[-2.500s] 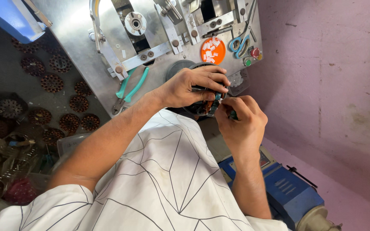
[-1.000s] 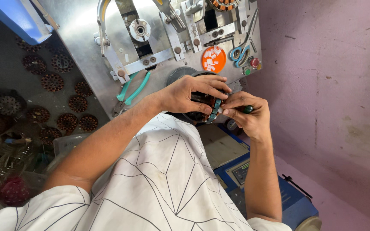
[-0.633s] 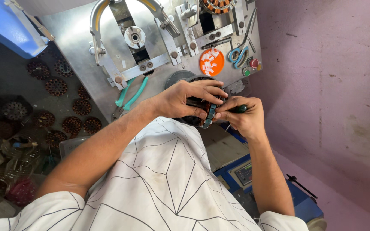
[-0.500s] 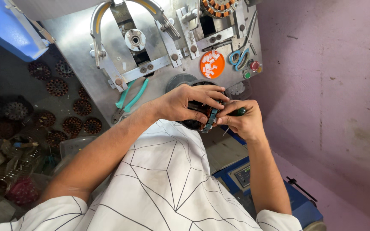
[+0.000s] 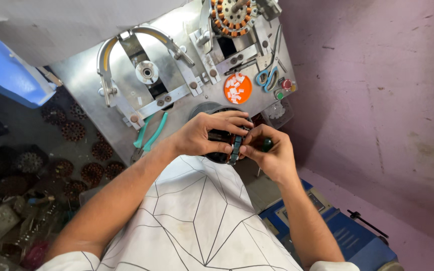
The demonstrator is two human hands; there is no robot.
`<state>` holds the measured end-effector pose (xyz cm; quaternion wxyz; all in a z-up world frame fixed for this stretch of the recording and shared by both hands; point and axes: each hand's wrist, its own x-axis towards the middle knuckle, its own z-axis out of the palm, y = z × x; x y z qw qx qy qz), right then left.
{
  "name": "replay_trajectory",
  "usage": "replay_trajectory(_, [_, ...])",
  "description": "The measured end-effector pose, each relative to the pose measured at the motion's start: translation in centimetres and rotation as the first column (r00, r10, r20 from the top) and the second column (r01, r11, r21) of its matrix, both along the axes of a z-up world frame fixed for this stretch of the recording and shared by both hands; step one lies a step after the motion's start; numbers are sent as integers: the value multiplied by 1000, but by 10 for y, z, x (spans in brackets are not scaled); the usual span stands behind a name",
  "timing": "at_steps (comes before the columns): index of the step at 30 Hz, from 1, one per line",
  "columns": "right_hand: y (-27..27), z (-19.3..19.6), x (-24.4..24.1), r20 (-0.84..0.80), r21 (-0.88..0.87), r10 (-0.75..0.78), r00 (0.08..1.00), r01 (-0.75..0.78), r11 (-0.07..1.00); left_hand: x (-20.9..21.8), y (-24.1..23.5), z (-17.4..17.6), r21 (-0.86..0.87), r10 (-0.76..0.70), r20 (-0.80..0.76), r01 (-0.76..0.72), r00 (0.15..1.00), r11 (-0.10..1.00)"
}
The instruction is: The person wires a fan stator by hand using a small screwdriver to manipulate and secure wires around the core.
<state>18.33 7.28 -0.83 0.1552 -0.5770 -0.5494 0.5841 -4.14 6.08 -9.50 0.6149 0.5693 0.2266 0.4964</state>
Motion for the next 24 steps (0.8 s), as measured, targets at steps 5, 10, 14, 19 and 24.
replay_trajectory(5, [-28, -18, 2, -146, -6, -156, 977, 157, 988, 9, -8, -5, 36, 99, -23, -98, 995, 995])
replay_trajectory(10, [-42, -25, 13, -390, 61, -371, 843, 426, 903, 23, -20, -7, 87, 213, -110, -205, 971, 975])
replay_trajectory(14, [-49, -15, 27, -575, -86, -664, 477, 773, 629, 23, -25, 1, 196, 275, -216, -235, 937, 952])
replay_trajectory(19, [-63, -11, 25, -583, -159, -740, 336, 846, 509, 32, -26, 15, 244, 226, -500, -115, 836, 963])
replay_trajectory(24, [-85, -8, 0, -622, 144, -567, 540, 791, 595, 32, -30, 17, 413, 390, -507, -181, 769, 893])
